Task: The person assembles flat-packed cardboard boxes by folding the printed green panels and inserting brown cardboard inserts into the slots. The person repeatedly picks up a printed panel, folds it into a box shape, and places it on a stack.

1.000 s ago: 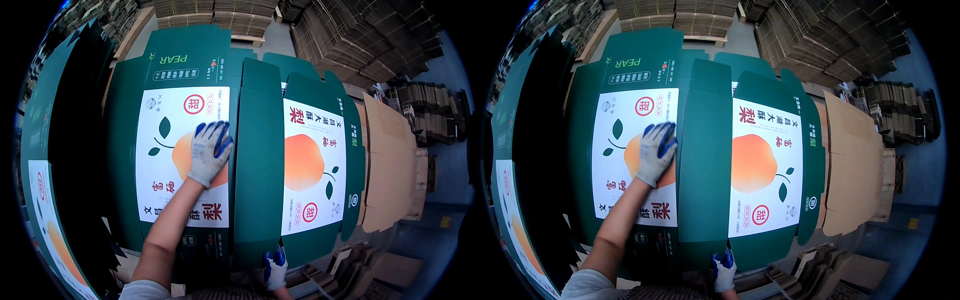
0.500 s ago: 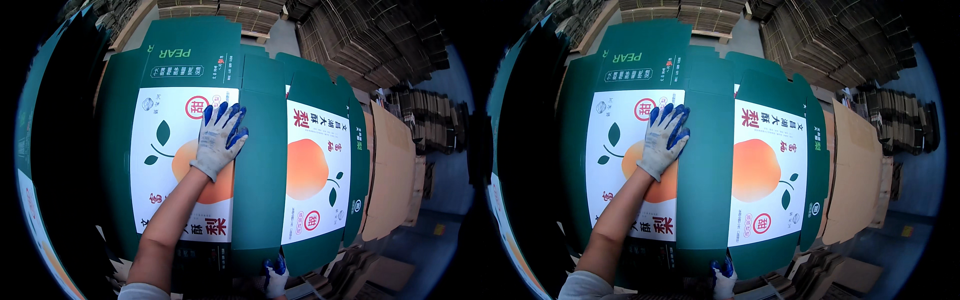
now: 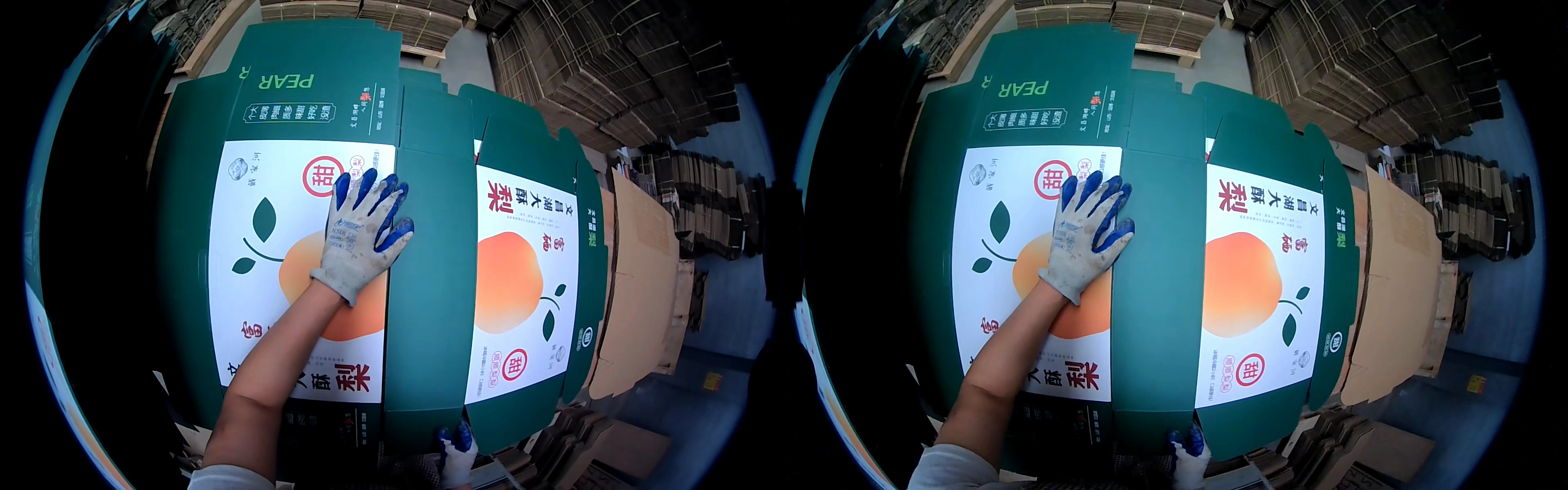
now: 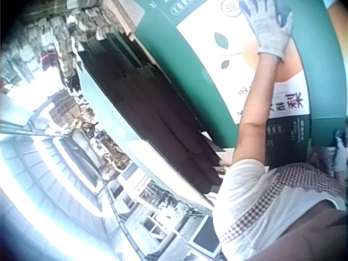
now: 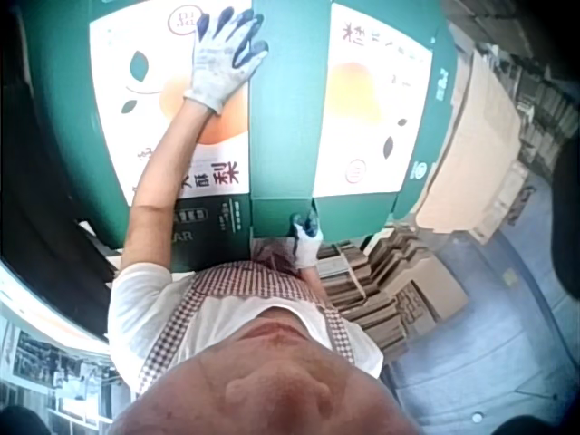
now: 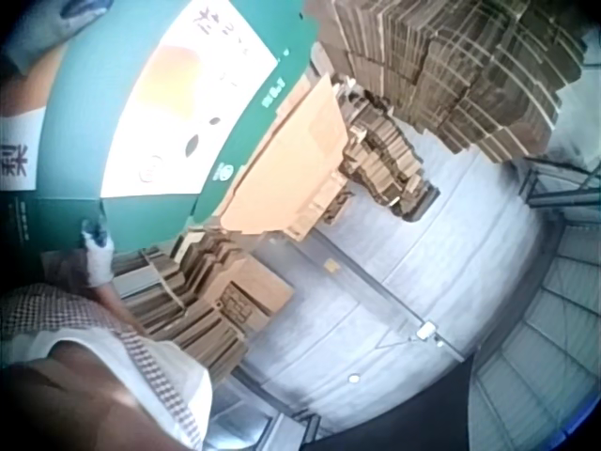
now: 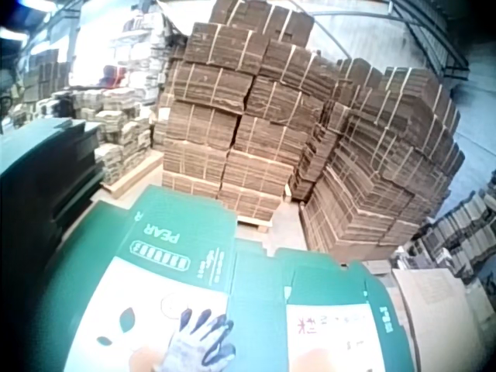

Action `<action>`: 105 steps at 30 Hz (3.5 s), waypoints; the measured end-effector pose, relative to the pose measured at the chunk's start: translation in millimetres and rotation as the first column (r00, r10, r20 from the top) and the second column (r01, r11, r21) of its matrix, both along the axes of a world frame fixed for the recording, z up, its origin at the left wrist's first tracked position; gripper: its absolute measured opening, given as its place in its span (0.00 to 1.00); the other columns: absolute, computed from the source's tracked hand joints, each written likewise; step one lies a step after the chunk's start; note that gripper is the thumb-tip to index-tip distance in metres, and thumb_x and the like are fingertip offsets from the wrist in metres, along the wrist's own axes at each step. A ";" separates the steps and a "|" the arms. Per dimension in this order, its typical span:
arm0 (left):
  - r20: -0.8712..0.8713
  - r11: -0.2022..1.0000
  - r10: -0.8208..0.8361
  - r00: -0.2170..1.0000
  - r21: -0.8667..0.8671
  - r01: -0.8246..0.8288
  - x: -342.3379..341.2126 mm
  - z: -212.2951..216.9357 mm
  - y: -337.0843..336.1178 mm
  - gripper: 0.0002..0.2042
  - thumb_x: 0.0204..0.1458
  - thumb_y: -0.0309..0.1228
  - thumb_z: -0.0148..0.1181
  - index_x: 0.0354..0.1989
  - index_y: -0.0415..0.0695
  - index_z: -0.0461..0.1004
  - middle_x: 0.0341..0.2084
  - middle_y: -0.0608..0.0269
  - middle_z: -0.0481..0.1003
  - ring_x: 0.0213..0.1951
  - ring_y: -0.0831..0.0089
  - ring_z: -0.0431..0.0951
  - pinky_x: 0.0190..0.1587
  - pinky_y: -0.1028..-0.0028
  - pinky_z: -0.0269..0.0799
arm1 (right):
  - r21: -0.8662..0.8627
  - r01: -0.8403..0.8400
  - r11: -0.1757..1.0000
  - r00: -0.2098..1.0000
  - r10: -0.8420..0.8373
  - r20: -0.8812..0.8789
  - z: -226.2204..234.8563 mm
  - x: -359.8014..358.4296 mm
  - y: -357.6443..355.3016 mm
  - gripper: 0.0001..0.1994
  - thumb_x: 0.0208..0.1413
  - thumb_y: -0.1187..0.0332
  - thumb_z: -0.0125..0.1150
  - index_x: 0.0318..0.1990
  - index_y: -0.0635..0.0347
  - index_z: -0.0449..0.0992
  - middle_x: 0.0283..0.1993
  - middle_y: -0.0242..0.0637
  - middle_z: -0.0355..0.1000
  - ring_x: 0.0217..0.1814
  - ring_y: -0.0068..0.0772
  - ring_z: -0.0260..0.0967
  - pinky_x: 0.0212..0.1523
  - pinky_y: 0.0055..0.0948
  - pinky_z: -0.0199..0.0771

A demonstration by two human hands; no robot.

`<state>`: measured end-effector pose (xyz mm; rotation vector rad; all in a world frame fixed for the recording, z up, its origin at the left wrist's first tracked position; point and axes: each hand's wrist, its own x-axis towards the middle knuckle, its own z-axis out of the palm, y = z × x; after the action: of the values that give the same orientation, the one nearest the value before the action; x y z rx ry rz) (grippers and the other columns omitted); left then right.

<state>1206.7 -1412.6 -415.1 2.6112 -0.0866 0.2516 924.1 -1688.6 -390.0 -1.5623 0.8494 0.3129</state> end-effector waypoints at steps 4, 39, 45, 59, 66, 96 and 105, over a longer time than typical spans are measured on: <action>-0.001 1.000 0.002 1.000 0.007 -0.002 0.8 -1.1 -1.5 0.25 0.45 0.45 0.52 0.53 0.49 0.64 0.53 0.60 0.62 0.60 0.60 0.51 0.63 0.59 0.35 | -0.028 -0.021 0.999 1.000 0.021 -0.007 -0.7 1.0 -4.9 0.19 0.43 0.79 0.55 0.47 0.71 0.66 0.42 0.37 0.68 0.42 0.26 0.65 0.46 0.24 0.64; 0.029 0.999 0.011 1.000 0.045 -0.012 -15.0 -3.0 -10.7 0.21 0.42 0.40 0.57 0.47 0.48 0.69 0.51 0.59 0.64 0.58 0.60 0.55 0.61 0.59 0.42 | 0.049 0.026 0.998 0.999 -0.024 -0.043 25.7 -0.9 2.8 0.21 0.43 0.84 0.53 0.49 0.73 0.62 0.46 0.40 0.64 0.47 0.30 0.63 0.50 0.27 0.63; 0.040 0.988 0.025 0.999 0.152 -0.030 -32.8 -18.7 -6.2 0.22 0.47 0.46 0.50 0.50 0.52 0.67 0.56 0.67 0.59 0.60 0.64 0.50 0.61 0.56 0.36 | -0.044 -0.141 0.989 0.990 0.140 -0.008 20.3 -12.9 12.1 0.18 0.47 0.79 0.52 0.48 0.69 0.65 0.45 0.36 0.66 0.45 0.26 0.63 0.48 0.24 0.62; 0.120 0.998 -0.041 0.992 0.062 0.034 -51.1 -20.5 -37.4 0.22 0.47 0.45 0.47 0.49 0.49 0.66 0.54 0.59 0.60 0.59 0.58 0.53 0.59 0.53 0.40 | -0.066 -0.160 0.985 0.986 0.156 -0.056 4.6 -39.7 13.4 0.24 0.45 0.83 0.47 0.54 0.69 0.59 0.52 0.41 0.61 0.53 0.33 0.61 0.54 0.30 0.60; 0.152 0.999 -0.035 0.988 0.036 0.030 -53.0 -24.1 -41.3 0.21 0.46 0.44 0.49 0.48 0.48 0.67 0.52 0.57 0.61 0.58 0.58 0.54 0.59 0.54 0.42 | -0.094 -0.190 0.977 0.982 0.187 -0.038 -2.3 -39.5 12.5 0.23 0.46 0.83 0.46 0.55 0.69 0.59 0.52 0.40 0.62 0.52 0.30 0.61 0.54 0.27 0.59; 0.010 0.707 -0.121 0.993 0.703 0.079 -195.5 -5.5 -66.9 0.23 0.49 0.41 0.44 0.53 0.45 0.61 0.54 0.58 0.60 0.62 0.66 0.49 0.62 0.55 0.31 | -0.122 -0.205 0.971 0.974 0.215 0.075 -30.1 -29.7 -2.8 0.23 0.42 0.81 0.58 0.50 0.68 0.63 0.46 0.38 0.66 0.47 0.28 0.64 0.49 0.25 0.64; -0.301 0.954 -0.087 0.949 0.249 0.167 -288.5 31.4 -94.6 0.23 0.47 0.45 0.46 0.49 0.45 0.67 0.52 0.57 0.62 0.59 0.59 0.52 0.61 0.49 0.32 | -0.507 -0.778 0.371 0.583 0.728 -0.361 58.0 -24.9 -28.7 0.25 0.45 0.58 0.57 0.51 0.56 0.64 0.45 0.48 0.68 0.47 0.46 0.65 0.48 0.36 0.64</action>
<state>918.2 -1507.2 -383.7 2.8687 -0.2015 -0.2031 899.3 -1717.3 -332.1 -2.5739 0.1784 0.8302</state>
